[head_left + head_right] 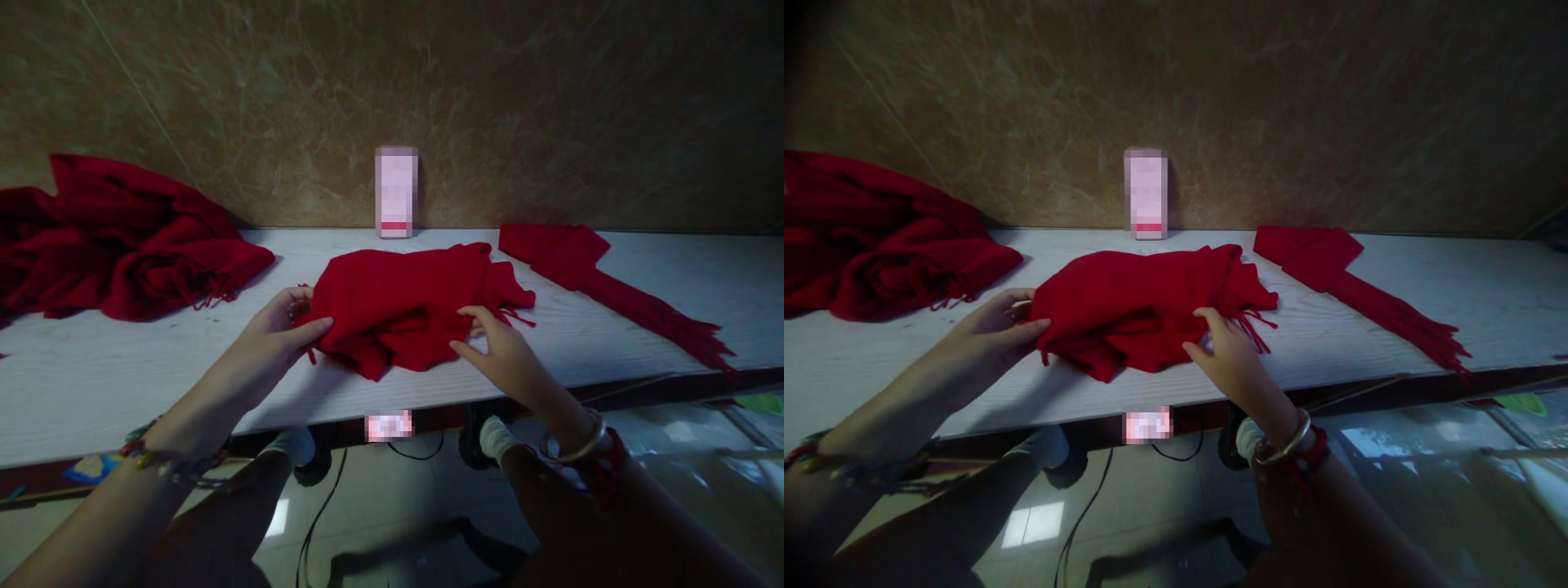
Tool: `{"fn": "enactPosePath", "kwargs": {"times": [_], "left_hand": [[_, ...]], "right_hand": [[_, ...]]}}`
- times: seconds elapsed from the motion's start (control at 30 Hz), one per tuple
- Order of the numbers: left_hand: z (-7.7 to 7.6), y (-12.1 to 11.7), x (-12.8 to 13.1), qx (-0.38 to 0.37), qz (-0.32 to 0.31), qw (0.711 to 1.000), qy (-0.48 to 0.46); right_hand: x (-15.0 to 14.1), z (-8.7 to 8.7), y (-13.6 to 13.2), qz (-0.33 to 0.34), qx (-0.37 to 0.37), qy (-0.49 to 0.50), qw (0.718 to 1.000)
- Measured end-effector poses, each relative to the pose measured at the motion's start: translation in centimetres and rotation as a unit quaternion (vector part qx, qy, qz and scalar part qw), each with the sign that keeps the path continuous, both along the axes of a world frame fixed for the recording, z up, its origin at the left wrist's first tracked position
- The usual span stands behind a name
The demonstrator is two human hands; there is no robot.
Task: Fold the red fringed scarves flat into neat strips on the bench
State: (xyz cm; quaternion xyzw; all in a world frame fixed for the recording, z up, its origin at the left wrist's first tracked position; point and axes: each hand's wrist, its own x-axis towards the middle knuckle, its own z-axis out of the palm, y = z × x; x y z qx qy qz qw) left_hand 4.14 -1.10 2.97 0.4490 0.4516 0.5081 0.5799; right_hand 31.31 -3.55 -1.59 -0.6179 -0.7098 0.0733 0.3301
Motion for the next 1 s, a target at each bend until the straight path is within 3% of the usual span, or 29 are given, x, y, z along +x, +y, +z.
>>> {"fn": "enactPosePath", "kwargs": {"times": [0.1,0.23,0.4,0.6,0.83,0.9,1.0], "left_hand": [[0.2,-0.7,-0.3,-0.016,-0.027,0.999,0.018],[0.0,-0.5,-0.9,-0.025,-0.012,0.999,0.024],[-0.7,1.2,-0.4,-0.007,0.027,0.999,-0.027],[-1.6,1.7,0.4,0.027,0.041,0.999,-0.012],[-1.5,-0.5,-0.1,0.025,-0.106,0.991,0.078],[-1.2,-0.8,-0.2,0.022,-0.109,0.988,0.104],[-0.7,-0.8,-0.5,0.021,-0.064,0.991,0.116]], "right_hand": [[-1.0,0.1,0.5,-0.001,-0.026,0.012,1.000],[-1.9,0.9,1.3,-0.043,0.046,0.095,0.993],[-2.5,2.4,1.4,-0.108,0.119,0.201,0.966],[-2.1,4.1,-0.2,-0.121,0.157,0.161,0.967],[-0.9,2.9,0.4,-0.114,0.139,0.137,0.974],[-0.7,2.5,0.5,-0.099,0.127,0.138,0.977],[-0.4,2.2,0.7,-0.064,0.100,0.149,0.982]]}}
